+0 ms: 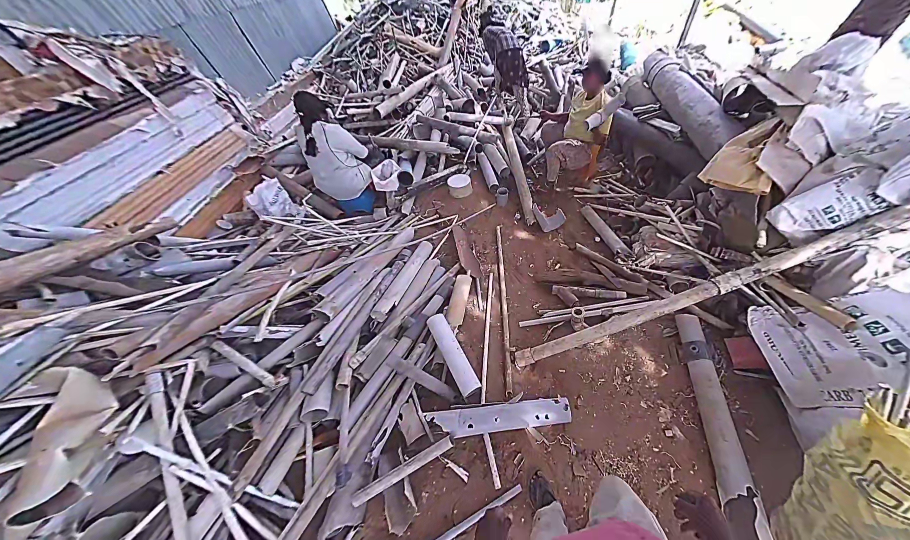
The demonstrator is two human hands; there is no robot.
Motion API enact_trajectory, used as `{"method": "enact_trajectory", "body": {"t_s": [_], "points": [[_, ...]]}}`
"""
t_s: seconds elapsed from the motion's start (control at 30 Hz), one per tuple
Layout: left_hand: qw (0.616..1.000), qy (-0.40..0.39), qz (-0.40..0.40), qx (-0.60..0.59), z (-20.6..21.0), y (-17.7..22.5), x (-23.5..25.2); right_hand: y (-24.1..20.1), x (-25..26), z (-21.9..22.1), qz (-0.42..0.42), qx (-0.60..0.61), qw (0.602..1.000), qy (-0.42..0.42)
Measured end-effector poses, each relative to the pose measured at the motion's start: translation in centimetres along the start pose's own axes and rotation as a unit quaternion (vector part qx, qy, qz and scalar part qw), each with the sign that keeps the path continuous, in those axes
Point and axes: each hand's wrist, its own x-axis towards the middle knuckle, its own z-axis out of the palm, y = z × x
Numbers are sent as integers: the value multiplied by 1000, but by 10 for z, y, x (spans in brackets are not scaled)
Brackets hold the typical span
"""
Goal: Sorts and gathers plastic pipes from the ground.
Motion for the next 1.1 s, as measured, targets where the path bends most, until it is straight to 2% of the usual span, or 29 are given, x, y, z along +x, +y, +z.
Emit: {"method": "enact_trajectory", "body": {"t_s": [0.1, 0.17, 0.27, 0.43, 0.53, 0.67, 0.73, 0.8, 0.9, 1.1], "points": [[999, 10, 8, 40, -13, 14, 56, -27, 28, -9, 28, 13, 999, -11], [999, 8, 4, 32, -16, 20, 64, -46, 36, -13, 39, -14, 998, -36], [999, 25, -17, -24, -23, 49, 81, -103, 82, -23, -11, -76, 995, -64], [991, 24, -75, -110, 23, 49, 112, -164, 174, -23, -68, -194, 971, -123], [978, 41, -122, -166, 53, 67, 124, -220, 236, -18, -128, -265, 942, -161], [970, 34, -193, -143, 91, 99, 118, -260, 280, -18, -118, -299, 929, -183], [965, 45, -226, -123, 97, 108, 117, -264, 300, -9, -97, -286, 934, -191], [960, 40, -242, -133, 102, 109, 137, -265, 335, 9, -88, -277, 938, -189], [950, 38, -276, -139, 128, 92, 158, -234, 380, 53, -52, -272, 943, -185], [930, 173, -303, -120, 179, 49, 219, -184, 457, 171, -17, -288, 938, -193]]}}
